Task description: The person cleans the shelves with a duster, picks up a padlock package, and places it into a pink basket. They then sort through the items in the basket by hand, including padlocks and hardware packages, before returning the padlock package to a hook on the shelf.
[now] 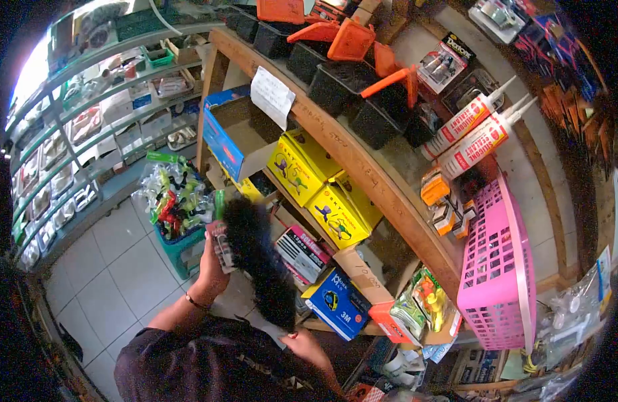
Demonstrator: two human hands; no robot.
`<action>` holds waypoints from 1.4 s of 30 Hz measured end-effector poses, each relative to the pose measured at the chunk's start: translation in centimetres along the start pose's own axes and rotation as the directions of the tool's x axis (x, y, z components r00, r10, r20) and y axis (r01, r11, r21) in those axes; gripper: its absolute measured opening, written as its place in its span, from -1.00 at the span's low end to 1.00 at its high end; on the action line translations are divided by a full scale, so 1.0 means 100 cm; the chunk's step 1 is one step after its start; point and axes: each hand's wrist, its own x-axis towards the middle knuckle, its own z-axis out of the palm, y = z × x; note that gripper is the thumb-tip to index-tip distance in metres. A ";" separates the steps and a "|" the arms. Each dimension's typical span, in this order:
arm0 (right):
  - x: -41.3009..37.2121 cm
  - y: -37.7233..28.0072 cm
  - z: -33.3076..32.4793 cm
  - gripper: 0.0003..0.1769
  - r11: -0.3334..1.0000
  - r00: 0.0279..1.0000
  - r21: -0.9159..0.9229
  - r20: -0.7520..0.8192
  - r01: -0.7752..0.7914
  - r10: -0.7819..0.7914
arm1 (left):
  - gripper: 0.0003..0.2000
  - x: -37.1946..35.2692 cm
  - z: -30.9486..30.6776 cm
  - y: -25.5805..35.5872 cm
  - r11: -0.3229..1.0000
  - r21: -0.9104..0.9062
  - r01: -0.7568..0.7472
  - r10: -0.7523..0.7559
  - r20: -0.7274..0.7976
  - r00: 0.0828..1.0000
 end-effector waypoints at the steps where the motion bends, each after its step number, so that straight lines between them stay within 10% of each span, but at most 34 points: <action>1: -0.002 -0.006 -0.002 -0.63 0.999 0.998 -0.020 0.044 0.036 -0.035 | -0.45 0.001 0.002 0.004 0.997 0.081 -0.001 0.012 -0.132 0.991; 3: 0.001 -0.011 0.002 -0.59 0.980 0.980 -0.017 0.029 0.197 -0.196 | -0.46 -0.005 0.007 0.017 0.997 0.068 -0.038 0.050 -0.179 0.983; 7: -0.002 -0.007 0.004 -0.69 0.986 0.997 0.153 0.053 -0.059 0.052 | -0.48 0.005 -0.032 0.018 0.997 0.058 -0.057 0.069 -0.230 0.971; 12: -0.003 -0.009 0.014 -0.63 0.997 0.986 0.058 0.157 0.051 -0.059 | -0.46 0.003 -0.046 0.015 0.994 0.035 -0.104 0.108 -0.169 0.980; 14: -0.010 -0.028 0.013 -0.61 0.990 0.980 -0.076 0.171 0.116 -0.101 | -0.45 -0.007 -0.028 0.017 0.926 -0.375 -0.028 0.039 0.022 0.999; 15: -0.016 -0.044 0.010 -0.60 0.990 0.976 -0.073 0.192 0.119 -0.103 | -0.45 0.008 -0.058 0.000 0.853 0.348 -0.388 0.338 0.198 0.920; 16: -0.020 -0.051 0.009 -0.59 0.990 0.972 -0.068 0.212 0.122 -0.106 | -0.44 0.023 -0.087 -0.016 0.204 0.806 -0.556 0.594 0.349 0.725; 17: -0.017 -0.046 0.010 -0.59 0.990 0.971 -0.067 0.212 0.123 -0.106 | -0.44 0.011 -0.072 -0.003 0.805 0.451 -0.386 0.407 0.054 0.912; 18: -0.011 -0.036 0.012 -0.60 0.987 0.974 -0.151 0.225 0.049 -0.014 | -0.44 0.004 -0.063 0.004 0.988 -0.151 -0.040 0.033 -0.050 0.998; 28: -0.002 -0.019 0.011 -0.57 0.966 0.971 -0.239 0.234 0.095 -0.037 | -0.44 -0.026 -0.017 0.027 0.965 -0.210 -0.157 0.136 -0.112 0.984; 30: -0.005 -0.018 0.008 -0.56 0.960 0.967 -0.244 0.243 0.141 -0.080 | -0.36 -0.024 -0.033 0.027 0.972 -0.233 0.018 0.089 0.438 0.895; 32: -0.015 -0.018 0.008 -0.61 0.991 0.989 -0.062 0.093 0.118 -0.112 | -0.32 -0.020 -0.035 0.017 0.938 -0.335 0.094 0.101 0.520 0.848; 34: -0.013 -0.017 0.007 -0.63 0.988 0.988 -0.130 0.143 0.085 -0.066 | -0.34 -0.026 -0.010 0.027 0.961 -0.277 0.024 0.043 0.232 0.972; 38: 0.017 0.053 0.017 -0.65 0.963 0.966 -0.158 0.177 0.218 -0.190 | -0.41 -0.009 -0.050 0.004 0.961 -0.244 0.129 0.032 0.561 0.827; 42: -0.016 -0.004 0.003 -0.68 0.981 0.977 -0.145 0.189 0.126 -0.097 | -0.48 -0.024 -0.029 0.015 0.867 -0.368 0.337 -0.153 0.445 0.882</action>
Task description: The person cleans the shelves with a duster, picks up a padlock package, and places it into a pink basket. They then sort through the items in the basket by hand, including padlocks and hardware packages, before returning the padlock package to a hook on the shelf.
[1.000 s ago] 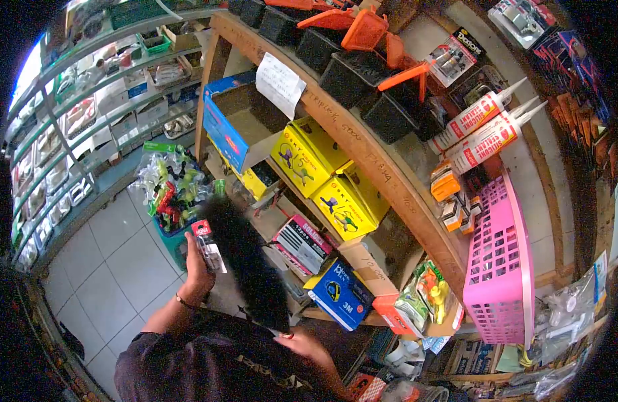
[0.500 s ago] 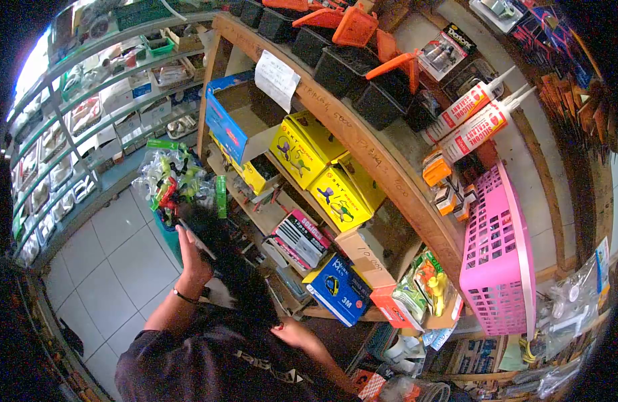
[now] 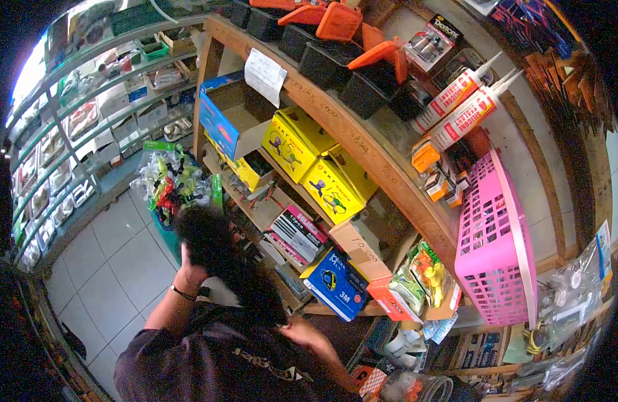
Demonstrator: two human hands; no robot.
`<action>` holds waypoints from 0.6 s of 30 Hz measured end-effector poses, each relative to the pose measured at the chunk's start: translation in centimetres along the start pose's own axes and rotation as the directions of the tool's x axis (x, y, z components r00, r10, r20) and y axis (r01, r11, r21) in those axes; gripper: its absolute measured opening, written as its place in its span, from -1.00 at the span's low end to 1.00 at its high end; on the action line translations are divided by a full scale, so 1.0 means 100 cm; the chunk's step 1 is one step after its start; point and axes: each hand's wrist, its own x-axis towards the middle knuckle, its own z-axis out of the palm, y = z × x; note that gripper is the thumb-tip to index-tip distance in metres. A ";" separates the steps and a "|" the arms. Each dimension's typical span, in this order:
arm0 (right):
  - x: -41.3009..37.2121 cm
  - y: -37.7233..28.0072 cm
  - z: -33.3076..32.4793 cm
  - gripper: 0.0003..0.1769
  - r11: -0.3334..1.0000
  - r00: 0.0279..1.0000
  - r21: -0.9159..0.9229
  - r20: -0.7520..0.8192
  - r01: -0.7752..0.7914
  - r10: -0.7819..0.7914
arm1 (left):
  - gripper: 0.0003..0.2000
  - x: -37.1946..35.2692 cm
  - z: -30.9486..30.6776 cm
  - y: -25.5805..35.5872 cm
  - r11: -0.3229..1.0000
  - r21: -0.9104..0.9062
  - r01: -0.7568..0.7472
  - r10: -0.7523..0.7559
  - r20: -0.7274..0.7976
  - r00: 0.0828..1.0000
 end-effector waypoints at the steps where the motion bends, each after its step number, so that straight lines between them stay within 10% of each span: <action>1: -0.008 -0.013 -0.003 -0.65 0.999 0.998 -0.013 0.033 -0.046 0.046 | -0.50 0.002 0.000 -0.002 0.989 -0.139 -0.045 0.023 -0.154 0.988; 4: 0.015 0.041 0.013 -0.62 1.000 1.000 0.014 0.003 -0.011 0.011 | -0.50 -0.001 -0.013 -0.006 0.982 0.139 -0.129 0.119 0.082 0.990; 10: 0.003 0.020 0.009 -0.57 1.000 1.000 0.023 -0.015 0.001 0.000 | -0.50 -0.004 0.027 -0.006 0.985 0.100 -0.142 0.148 -0.045 0.988; 12: 0.004 0.028 0.017 -0.55 0.954 0.974 0.204 -0.100 0.220 -0.203 | -0.48 -0.005 0.009 -0.010 0.969 0.184 -0.165 0.119 0.235 0.965; 15: -0.003 0.011 0.003 -0.58 0.998 0.997 0.011 -0.039 -0.063 0.063 | -0.50 -0.004 0.034 -0.013 0.969 0.146 -0.198 0.186 0.091 0.978; 18: -0.015 -0.001 -0.002 -0.59 0.993 0.996 0.114 0.094 -0.013 0.003 | -0.51 -0.004 0.022 -0.013 0.979 0.002 -0.206 0.206 0.024 0.978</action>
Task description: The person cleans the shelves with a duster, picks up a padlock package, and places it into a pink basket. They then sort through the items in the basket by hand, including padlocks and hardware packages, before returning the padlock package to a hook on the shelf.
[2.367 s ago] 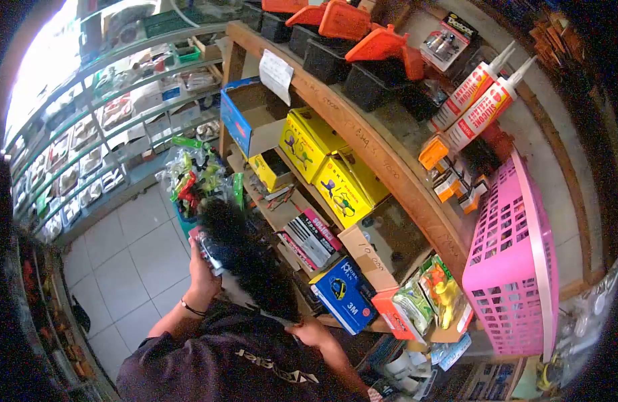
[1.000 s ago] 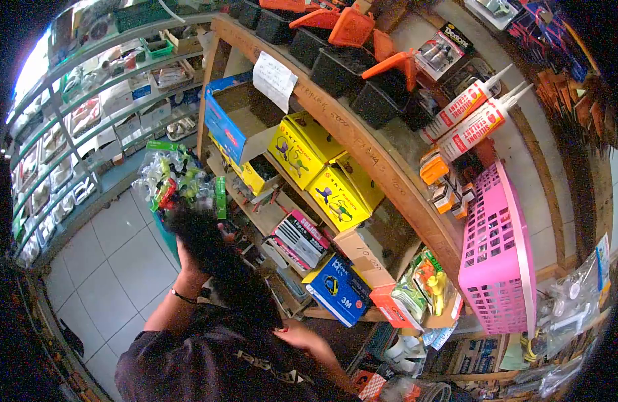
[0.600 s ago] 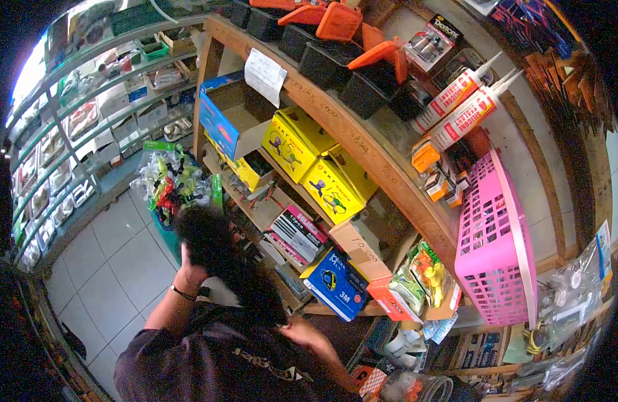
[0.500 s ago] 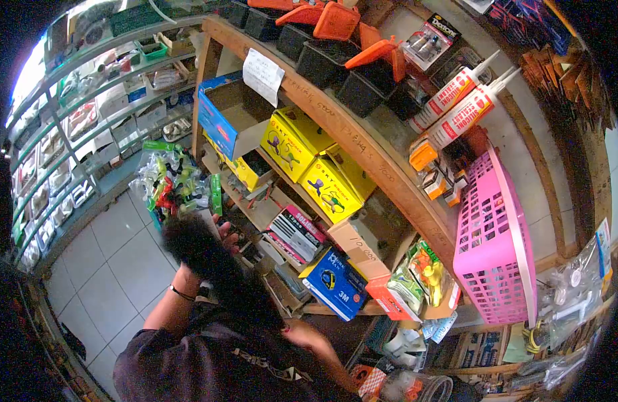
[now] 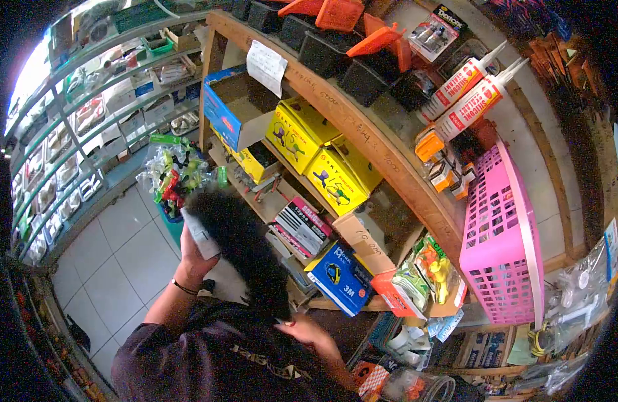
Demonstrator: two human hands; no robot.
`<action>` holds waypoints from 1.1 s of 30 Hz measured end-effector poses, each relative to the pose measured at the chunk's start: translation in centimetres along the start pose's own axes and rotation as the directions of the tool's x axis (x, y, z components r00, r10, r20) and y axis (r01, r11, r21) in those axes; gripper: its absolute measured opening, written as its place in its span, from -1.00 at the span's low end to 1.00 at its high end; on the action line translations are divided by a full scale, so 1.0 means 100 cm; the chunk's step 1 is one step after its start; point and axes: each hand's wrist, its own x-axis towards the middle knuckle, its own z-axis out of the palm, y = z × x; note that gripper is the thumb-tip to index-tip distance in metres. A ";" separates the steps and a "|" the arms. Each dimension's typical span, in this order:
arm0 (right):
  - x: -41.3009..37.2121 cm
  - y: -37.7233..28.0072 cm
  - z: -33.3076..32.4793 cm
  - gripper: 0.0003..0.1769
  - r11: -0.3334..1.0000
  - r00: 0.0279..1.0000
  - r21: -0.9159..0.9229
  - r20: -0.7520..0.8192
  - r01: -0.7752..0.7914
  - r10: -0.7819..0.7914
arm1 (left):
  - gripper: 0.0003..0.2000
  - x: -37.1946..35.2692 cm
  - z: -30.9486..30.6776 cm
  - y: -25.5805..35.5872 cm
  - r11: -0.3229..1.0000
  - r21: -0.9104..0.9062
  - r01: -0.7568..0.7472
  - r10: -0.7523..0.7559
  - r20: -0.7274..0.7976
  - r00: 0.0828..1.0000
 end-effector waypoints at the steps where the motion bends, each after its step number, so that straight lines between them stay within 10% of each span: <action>1: 0.003 0.011 0.002 -0.59 1.000 1.000 0.004 0.004 0.002 -0.002 | -0.52 0.003 -0.014 -0.002 0.997 0.075 0.025 -0.029 0.057 0.998; 8: -0.004 0.000 -0.005 -0.74 0.998 0.999 -0.047 -0.030 -0.045 0.044 | -0.44 0.001 0.002 -0.006 0.999 -0.012 0.052 -0.053 -0.096 0.994; 10: -0.001 0.008 -0.004 -0.74 0.981 0.988 -0.140 0.057 -0.134 0.143 | -0.53 0.003 -0.017 -0.009 0.977 0.208 0.038 -0.065 0.123 0.990; 15: -0.001 0.015 0.000 -0.70 0.983 0.991 0.135 -0.064 0.125 -0.118 | -0.51 0.002 0.007 -0.004 0.997 -0.051 0.053 -0.050 0.056 0.997; 20: -0.008 0.016 -0.006 -0.71 0.961 0.966 -0.163 -0.093 0.222 -0.239 | -0.47 0.006 -0.010 -0.002 0.987 0.148 0.068 -0.094 0.178 0.980; 23: -0.019 -0.024 -0.017 -0.54 0.981 0.984 0.086 0.040 -0.176 0.173 | -0.51 0.002 0.035 -0.006 0.987 0.161 -0.016 0.027 -0.064 0.998; 27: 0.003 0.028 -0.005 -0.55 0.997 0.998 -0.048 -0.018 0.060 -0.061 | -0.50 0.009 0.015 -0.005 0.988 0.126 0.087 -0.114 0.232 0.966; 29: 0.008 0.034 0.000 -0.52 0.985 0.975 0.042 -0.152 0.167 -0.159 | -0.51 0.001 0.010 -0.004 0.982 0.186 0.040 -0.067 0.141 0.988; 31: 0.005 0.024 -0.008 -0.49 0.997 0.998 0.063 -0.051 0.052 -0.049 | -0.51 0.004 0.028 -0.007 0.974 0.222 -0.047 0.062 -0.062 0.996; 32: 0.004 0.021 -0.012 -0.47 0.995 0.997 0.072 0.050 -0.065 0.061 | -0.51 0.003 0.016 -0.002 0.997 0.037 0.071 -0.079 0.254 0.964; 33: 0.008 0.033 -0.012 -0.47 0.995 0.997 0.071 0.046 -0.064 0.061 | -0.52 0.002 0.022 -0.005 0.994 0.101 0.039 -0.049 0.095 0.994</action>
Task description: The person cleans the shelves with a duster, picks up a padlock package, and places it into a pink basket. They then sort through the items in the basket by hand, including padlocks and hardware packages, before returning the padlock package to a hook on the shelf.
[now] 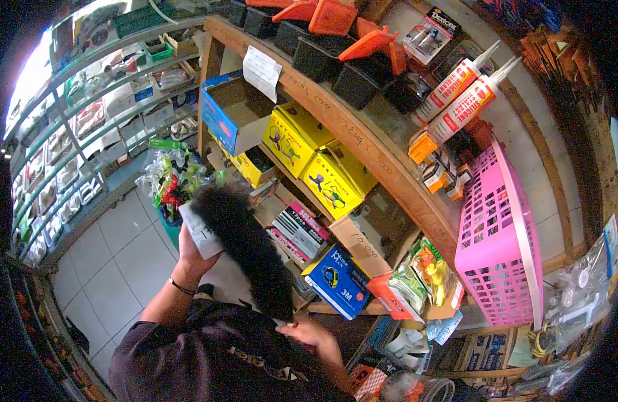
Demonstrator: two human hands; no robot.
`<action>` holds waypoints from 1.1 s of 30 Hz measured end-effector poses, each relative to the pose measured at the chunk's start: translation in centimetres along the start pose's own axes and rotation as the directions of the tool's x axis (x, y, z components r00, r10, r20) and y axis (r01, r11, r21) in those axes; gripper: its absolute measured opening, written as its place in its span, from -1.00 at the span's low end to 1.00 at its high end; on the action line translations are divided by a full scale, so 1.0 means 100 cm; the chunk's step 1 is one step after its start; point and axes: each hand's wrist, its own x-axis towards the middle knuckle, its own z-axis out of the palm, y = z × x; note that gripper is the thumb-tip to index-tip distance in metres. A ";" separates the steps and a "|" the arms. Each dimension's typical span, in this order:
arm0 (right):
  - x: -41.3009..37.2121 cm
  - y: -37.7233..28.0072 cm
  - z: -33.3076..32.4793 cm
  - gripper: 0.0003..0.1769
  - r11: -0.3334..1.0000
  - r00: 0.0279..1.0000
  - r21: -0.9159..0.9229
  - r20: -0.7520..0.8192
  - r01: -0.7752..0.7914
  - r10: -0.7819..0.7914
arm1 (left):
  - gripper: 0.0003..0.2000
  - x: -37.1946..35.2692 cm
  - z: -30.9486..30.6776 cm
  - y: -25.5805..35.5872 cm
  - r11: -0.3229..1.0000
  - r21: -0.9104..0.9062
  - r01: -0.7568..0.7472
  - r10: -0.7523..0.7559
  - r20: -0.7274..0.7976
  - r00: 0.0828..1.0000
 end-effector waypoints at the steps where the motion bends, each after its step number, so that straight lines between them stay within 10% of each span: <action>1: 0.009 0.022 0.001 -0.58 0.988 0.996 -0.131 -0.007 0.082 -0.084 | -0.53 0.001 0.006 -0.002 0.998 0.069 -0.013 0.024 -0.159 0.987; 2: 0.014 0.034 0.000 -0.69 0.953 0.986 -0.260 -0.002 0.159 -0.165 | -0.51 -0.001 -0.007 -0.003 0.987 0.156 0.034 -0.041 0.037 0.998; 9: -0.031 -0.016 -0.009 -0.70 0.986 0.985 0.092 0.081 0.142 -0.150 | -0.52 0.008 0.012 -0.007 0.999 0.051 -0.009 0.016 -0.141 0.990; 12: -0.034 -0.019 -0.008 -0.71 0.997 0.999 -0.063 0.020 0.038 -0.037 | -0.50 0.008 -0.015 -0.010 0.988 0.133 0.076 -0.093 0.125 0.988; 17: -0.017 0.021 -0.002 -0.65 0.983 0.986 -0.079 -0.015 0.166 -0.168 | -0.47 0.013 -0.001 -0.012 0.993 -0.042 0.109 -0.112 -0.084 0.990; 19: -0.042 -0.020 0.004 -0.64 0.975 0.971 -0.015 -0.087 0.222 -0.223 | -0.48 0.020 -0.032 -0.018 0.990 0.036 0.139 -0.143 0.286 0.948; 21: -0.045 -0.021 0.001 -0.62 0.959 0.950 0.043 -0.159 0.281 -0.271 | -0.45 0.020 -0.025 -0.019 0.988 0.056 0.145 -0.154 0.223 0.963; 23: -0.030 0.018 -0.009 -0.59 0.991 0.999 0.135 -0.032 -0.010 0.015 | -0.43 0.021 0.000 -0.020 0.980 -0.144 0.138 -0.153 -0.099 0.983; 26: -0.043 0.002 -0.011 -0.54 0.995 1.000 -0.097 -0.023 -0.019 0.017 | -0.45 0.019 -0.016 -0.028 0.983 0.037 0.181 -0.180 -0.022 0.983; 29: -0.049 -0.007 -0.002 -0.52 0.999 0.991 0.041 -0.135 -0.015 0.021 | -0.47 0.025 -0.029 -0.037 0.975 0.094 0.201 -0.216 0.187 0.958; 33: -0.032 0.029 0.004 -0.53 0.986 0.994 0.164 -0.094 -0.039 0.055 | -0.52 0.025 0.012 -0.031 0.983 0.036 0.179 -0.171 -0.156 0.973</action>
